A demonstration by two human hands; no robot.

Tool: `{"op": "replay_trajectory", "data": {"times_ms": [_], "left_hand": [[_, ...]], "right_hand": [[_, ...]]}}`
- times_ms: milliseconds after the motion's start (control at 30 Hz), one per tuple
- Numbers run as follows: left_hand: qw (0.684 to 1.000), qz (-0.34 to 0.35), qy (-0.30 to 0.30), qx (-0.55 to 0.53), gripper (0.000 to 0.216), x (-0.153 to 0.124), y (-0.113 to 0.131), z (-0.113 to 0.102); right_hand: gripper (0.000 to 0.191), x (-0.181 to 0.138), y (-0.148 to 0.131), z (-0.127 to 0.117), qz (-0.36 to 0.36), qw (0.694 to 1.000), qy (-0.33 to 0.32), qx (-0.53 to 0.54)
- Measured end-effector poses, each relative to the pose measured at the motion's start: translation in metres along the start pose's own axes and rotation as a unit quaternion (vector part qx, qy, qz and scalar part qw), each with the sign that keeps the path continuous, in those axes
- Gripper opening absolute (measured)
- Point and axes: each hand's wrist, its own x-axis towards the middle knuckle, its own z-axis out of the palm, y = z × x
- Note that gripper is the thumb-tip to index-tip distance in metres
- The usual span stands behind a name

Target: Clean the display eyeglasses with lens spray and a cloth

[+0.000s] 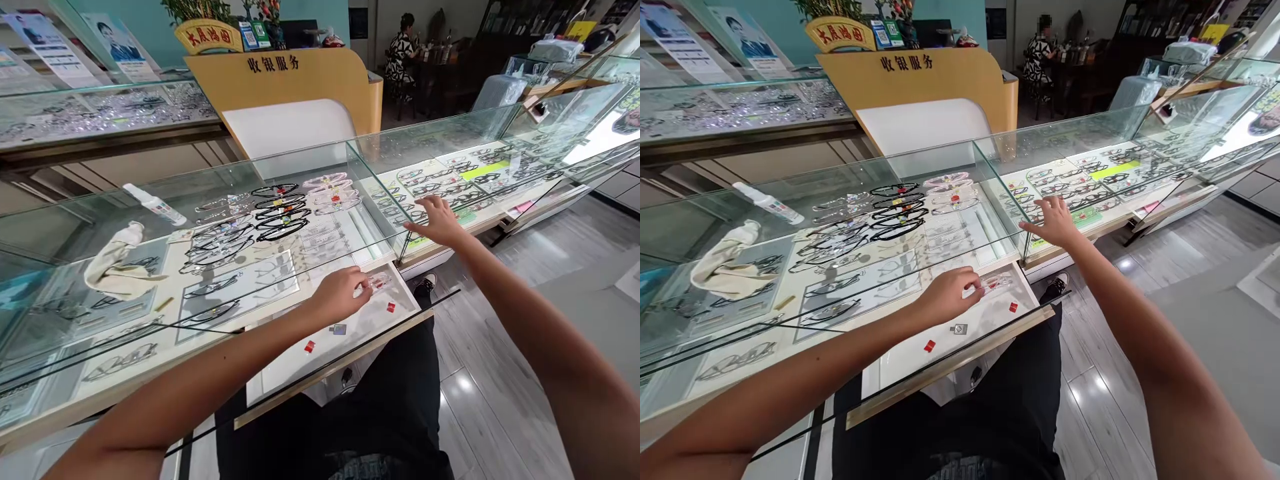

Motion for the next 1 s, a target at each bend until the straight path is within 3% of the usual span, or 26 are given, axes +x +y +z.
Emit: {"op": "replay_trajectory", "data": {"times_ms": [67, 133, 333, 467, 633, 767, 1000], "left_hand": [[1.000, -0.015, -0.016, 0.011, 0.027, 0.009, -0.013, 0.010], [0.999, -0.030, -0.011, 0.036, 0.027, 0.024, -0.027, 0.018], [0.989, -0.087, 0.013, 0.116, 0.025, 0.083, -0.070, 0.038], [0.983, -0.082, 0.022, 0.164, 0.033, 0.110, -0.092, 0.051], [0.977, -0.065, 0.012, 0.201, 0.038, 0.125, -0.101, 0.059], [0.975, -0.072, -0.003, 0.210, 0.037, 0.132, -0.103, 0.063], [0.973, -0.077, -0.027, 0.217, 0.036, 0.139, -0.104, 0.064]], "right_hand": [[0.117, 0.012, 0.009, 0.007, 0.053, 0.998, -0.003, 0.019], [0.120, 0.019, 0.013, 0.012, 0.073, 0.997, 0.001, 0.035], [0.082, 0.029, 0.023, 0.007, 0.031, 0.998, 0.028, 0.042], [0.062, 0.032, 0.025, 0.000, 0.037, 0.997, 0.046, 0.047], [0.076, 0.033, 0.014, -0.005, 0.048, 0.998, 0.042, 0.019], [0.054, 0.033, 0.010, -0.009, 0.053, 0.998, 0.043, 0.006], [0.050, 0.033, 0.007, -0.010, 0.065, 0.997, 0.051, -0.004]]}}
